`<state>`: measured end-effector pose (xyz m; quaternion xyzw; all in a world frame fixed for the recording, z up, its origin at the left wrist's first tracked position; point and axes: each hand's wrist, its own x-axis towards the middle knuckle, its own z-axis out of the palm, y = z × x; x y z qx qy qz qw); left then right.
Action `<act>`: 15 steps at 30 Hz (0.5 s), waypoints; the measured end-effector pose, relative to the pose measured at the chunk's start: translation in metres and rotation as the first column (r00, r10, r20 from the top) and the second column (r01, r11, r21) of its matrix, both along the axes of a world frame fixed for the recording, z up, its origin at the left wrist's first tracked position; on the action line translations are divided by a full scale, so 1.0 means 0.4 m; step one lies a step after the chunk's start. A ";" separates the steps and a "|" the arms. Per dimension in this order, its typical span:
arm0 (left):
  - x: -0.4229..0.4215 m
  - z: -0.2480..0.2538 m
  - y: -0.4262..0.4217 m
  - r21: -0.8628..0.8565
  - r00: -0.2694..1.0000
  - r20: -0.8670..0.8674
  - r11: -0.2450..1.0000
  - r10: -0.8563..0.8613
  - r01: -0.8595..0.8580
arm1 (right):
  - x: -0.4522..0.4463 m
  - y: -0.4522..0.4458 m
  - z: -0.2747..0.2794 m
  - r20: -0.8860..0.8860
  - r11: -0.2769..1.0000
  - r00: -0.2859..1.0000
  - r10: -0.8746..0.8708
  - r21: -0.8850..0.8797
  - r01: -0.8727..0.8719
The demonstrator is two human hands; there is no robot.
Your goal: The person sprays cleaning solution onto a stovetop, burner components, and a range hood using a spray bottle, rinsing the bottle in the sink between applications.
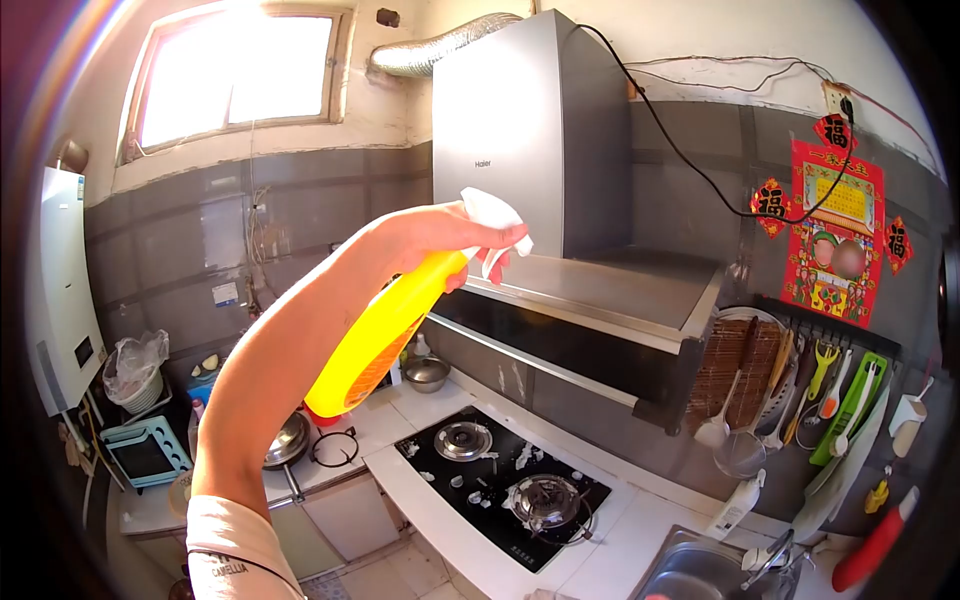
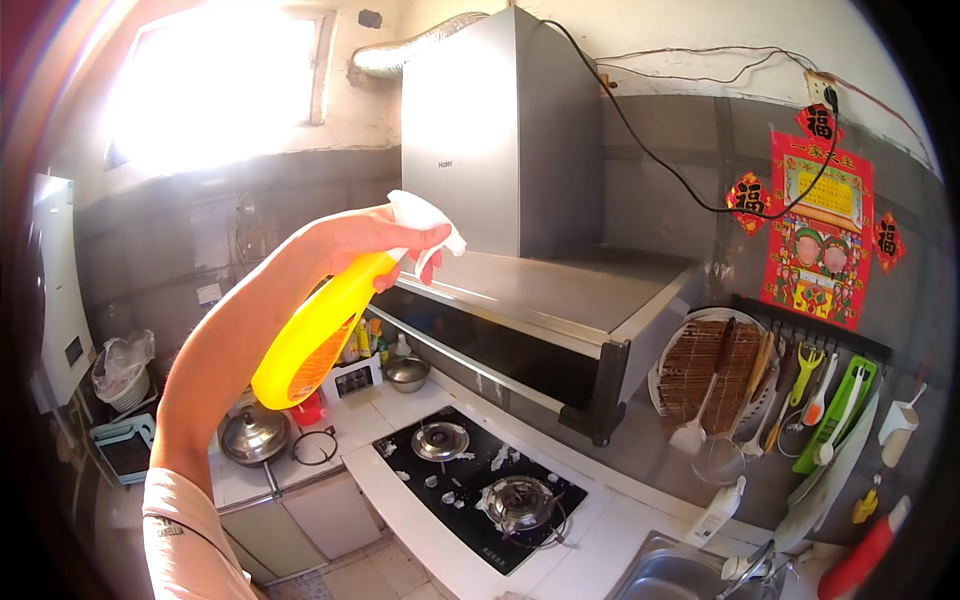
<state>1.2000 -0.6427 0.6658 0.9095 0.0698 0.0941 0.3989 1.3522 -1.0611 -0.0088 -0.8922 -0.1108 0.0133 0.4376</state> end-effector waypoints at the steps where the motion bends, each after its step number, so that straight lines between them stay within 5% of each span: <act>1: 0.002 -0.002 0.003 -0.020 0.999 0.020 0.999 0.032 -0.031 | 0.018 0.018 0.045 -0.070 0.999 0.997 -0.026 -0.023 0.025; 2: 0.005 -0.004 0.006 -0.041 0.997 0.042 0.997 0.066 -0.064 | -0.009 0.050 0.176 -0.073 0.998 0.997 -0.015 -0.056 0.011; 5: 0.004 -0.010 -0.007 -0.074 0.986 0.062 0.986 0.154 -0.150 | -0.019 0.102 0.250 -0.095 0.993 0.996 -0.001 -0.119 -0.011; 9: -0.009 -0.011 -0.016 -0.087 0.994 0.049 0.992 0.099 -0.094 | 0.038 0.129 -0.013 0.029 0.992 0.993 0.115 -0.050 -0.114; 12: 0.006 -0.018 0.005 -0.093 0.993 0.069 0.992 0.095 -0.089 | 0.064 0.131 -0.231 0.182 0.822 0.944 0.275 0.464 -0.329; 15: 0.008 -0.024 -0.002 -0.096 0.986 0.089 0.987 0.139 -0.130 | 0.098 0.122 -0.328 -0.069 0.893 0.936 0.346 0.330 -0.306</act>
